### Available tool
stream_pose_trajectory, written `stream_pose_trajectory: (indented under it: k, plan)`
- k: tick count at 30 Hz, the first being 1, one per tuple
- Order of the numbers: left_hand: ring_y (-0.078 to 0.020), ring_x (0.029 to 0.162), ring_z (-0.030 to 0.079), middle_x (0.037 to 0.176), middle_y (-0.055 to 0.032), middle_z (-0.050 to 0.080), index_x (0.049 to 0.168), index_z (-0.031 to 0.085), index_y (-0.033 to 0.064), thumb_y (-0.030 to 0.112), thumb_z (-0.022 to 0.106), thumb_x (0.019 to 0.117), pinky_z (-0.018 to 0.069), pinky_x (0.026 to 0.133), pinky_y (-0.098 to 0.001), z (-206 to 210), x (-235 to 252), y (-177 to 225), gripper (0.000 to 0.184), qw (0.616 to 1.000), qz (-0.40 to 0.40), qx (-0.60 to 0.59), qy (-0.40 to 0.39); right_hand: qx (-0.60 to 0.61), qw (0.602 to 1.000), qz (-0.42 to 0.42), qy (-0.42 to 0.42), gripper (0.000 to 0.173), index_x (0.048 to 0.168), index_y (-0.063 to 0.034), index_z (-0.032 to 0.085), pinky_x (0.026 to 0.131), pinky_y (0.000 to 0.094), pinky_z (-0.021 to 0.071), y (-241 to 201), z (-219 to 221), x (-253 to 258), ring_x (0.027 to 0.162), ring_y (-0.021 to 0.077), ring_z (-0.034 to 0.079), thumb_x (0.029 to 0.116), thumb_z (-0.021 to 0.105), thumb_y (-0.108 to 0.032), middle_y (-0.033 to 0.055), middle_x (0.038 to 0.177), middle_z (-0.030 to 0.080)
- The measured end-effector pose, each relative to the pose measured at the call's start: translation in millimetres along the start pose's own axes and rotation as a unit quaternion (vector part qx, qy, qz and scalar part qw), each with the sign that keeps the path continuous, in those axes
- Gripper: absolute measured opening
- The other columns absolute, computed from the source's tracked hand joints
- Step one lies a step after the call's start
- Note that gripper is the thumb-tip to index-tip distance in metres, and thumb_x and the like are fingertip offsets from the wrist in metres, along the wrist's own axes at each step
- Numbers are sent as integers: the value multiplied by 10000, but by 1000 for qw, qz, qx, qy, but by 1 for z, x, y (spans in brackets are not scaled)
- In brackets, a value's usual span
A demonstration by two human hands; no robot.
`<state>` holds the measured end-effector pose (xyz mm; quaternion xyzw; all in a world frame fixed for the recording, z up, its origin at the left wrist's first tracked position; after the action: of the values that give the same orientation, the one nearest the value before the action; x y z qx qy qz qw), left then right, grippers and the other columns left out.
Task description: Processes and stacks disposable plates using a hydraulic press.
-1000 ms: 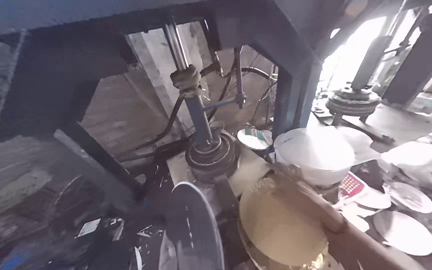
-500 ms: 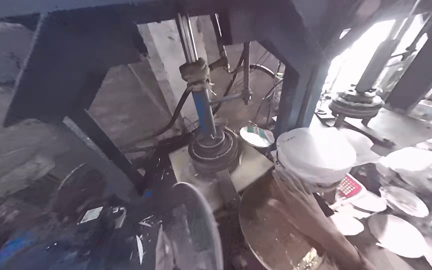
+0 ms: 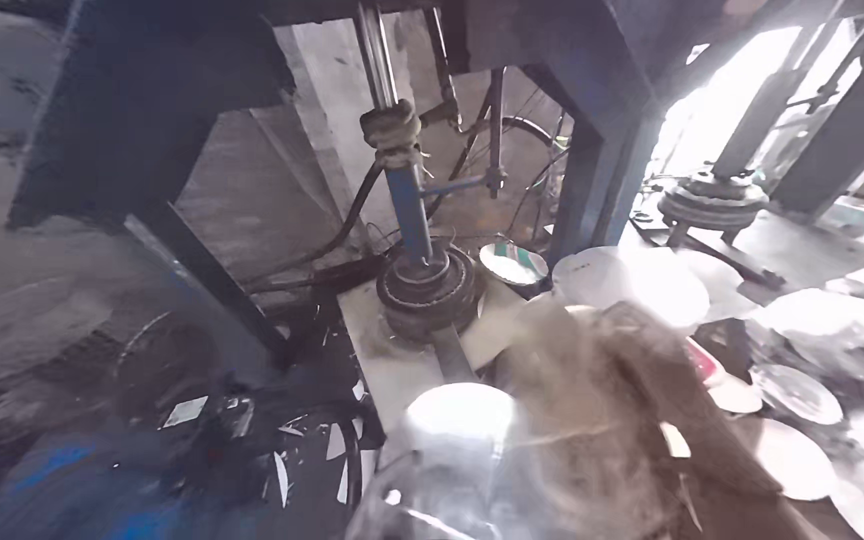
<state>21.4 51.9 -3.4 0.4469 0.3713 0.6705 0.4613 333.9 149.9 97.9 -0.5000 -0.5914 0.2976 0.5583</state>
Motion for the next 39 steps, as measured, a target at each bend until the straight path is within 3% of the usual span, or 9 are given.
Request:
stream_pose_trajectory:
  k: [2, 4, 10, 13, 16, 18, 25, 33, 39]
  plan:
    - [33, 922, 689, 1028, 141, 754, 1084, 749, 245, 381, 542, 1031, 572, 835, -199, 27, 0, -1, 253, 999, -38, -9, 12, -84, 993, -62, -47, 156, 950, 10, 685, 637, 185, 503, 6, 33, -11, 666, -4, 577, 956, 625, -134, -8, 780, 647]
    - [83, 700, 628, 776, 175, 690, 877, 708, 189, 82, 478, 1019, 542, 668, -144, 35, 3, -1, 291, 995, -30, 56, 77, -130, 985, -105, -33, 202, 922, -26, 689, 534, 195, 465, 21, 43, -9, 563, 1, 529, 968, 611, -206, -17, 678, 604]
    - [30, 594, 636, 675, 115, 674, 839, 662, 95, -35, 419, 1002, 564, 589, -172, 21, 5, -10, 321, 982, -28, 47, 179, -105, 984, -99, -107, 302, 1024, -3, 731, 590, 260, 567, 37, 34, -7, 615, 56, 638, 1035, 488, -182, 23, 774, 699]
    - [15, 495, 583, 593, 94, 609, 840, 602, 80, 12, 384, 1035, 534, 498, -174, 23, 8, -18, 300, 974, -47, 33, 218, -233, 960, -117, -105, 351, 1168, -34, 720, 768, 442, 579, 46, 31, -5, 857, 233, 704, 1021, 551, -304, 118, 994, 732]
    - [32, 473, 550, 582, 114, 552, 931, 548, 67, 72, 327, 1077, 509, 475, -152, 21, 11, -18, 265, 963, -55, 35, 260, -385, 915, -67, -99, 625, 1433, -16, 568, 1035, 643, 443, 64, 25, 0, 1262, 489, 551, 981, 619, -445, 263, 1366, 598]
    - [45, 488, 548, 595, 117, 540, 937, 529, 70, 98, 309, 1089, 508, 491, -140, 14, 12, -18, 268, 954, -54, 40, 291, -419, 902, -35, -103, 607, 1371, 17, 600, 1050, 668, 403, 80, 25, -1, 1296, 523, 500, 974, 636, -441, 290, 1378, 570]
    - [39, 450, 523, 578, 115, 516, 972, 510, 80, 106, 276, 1089, 490, 440, -143, 4, 14, -25, 263, 948, -23, 24, 316, -378, 922, -84, -15, 300, 1108, 70, 698, 937, 673, 466, 73, 25, 5, 1128, 503, 622, 958, 660, -187, 297, 1155, 669]
    - [52, 545, 556, 670, 113, 530, 1019, 521, 68, 121, 286, 1083, 524, 532, -152, 3, 10, -25, 249, 941, -33, 39, 336, -254, 964, 31, -75, 308, 1248, 57, 574, 805, 580, 510, 69, -16, 23, 886, 350, 656, 1058, 454, -154, 239, 999, 659]
    - [72, 755, 635, 914, 104, 635, 1210, 491, 19, 41, 258, 1037, 556, 680, -135, -4, 11, -23, 291, 948, 36, 16, 317, -127, 986, 69, -88, 287, 1260, 11, 570, 665, 270, 537, 75, -29, 15, 711, 50, 597, 1018, 497, -124, 32, 904, 636]
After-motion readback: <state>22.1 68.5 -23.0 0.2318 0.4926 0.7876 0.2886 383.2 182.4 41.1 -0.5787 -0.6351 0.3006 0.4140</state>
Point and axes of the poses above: each hand's wrist, its own x-axis towards the middle knuckle, its own z-axis out of the palm, y = z × x, the point moved 2 cm from there along x, towards the middle knuckle
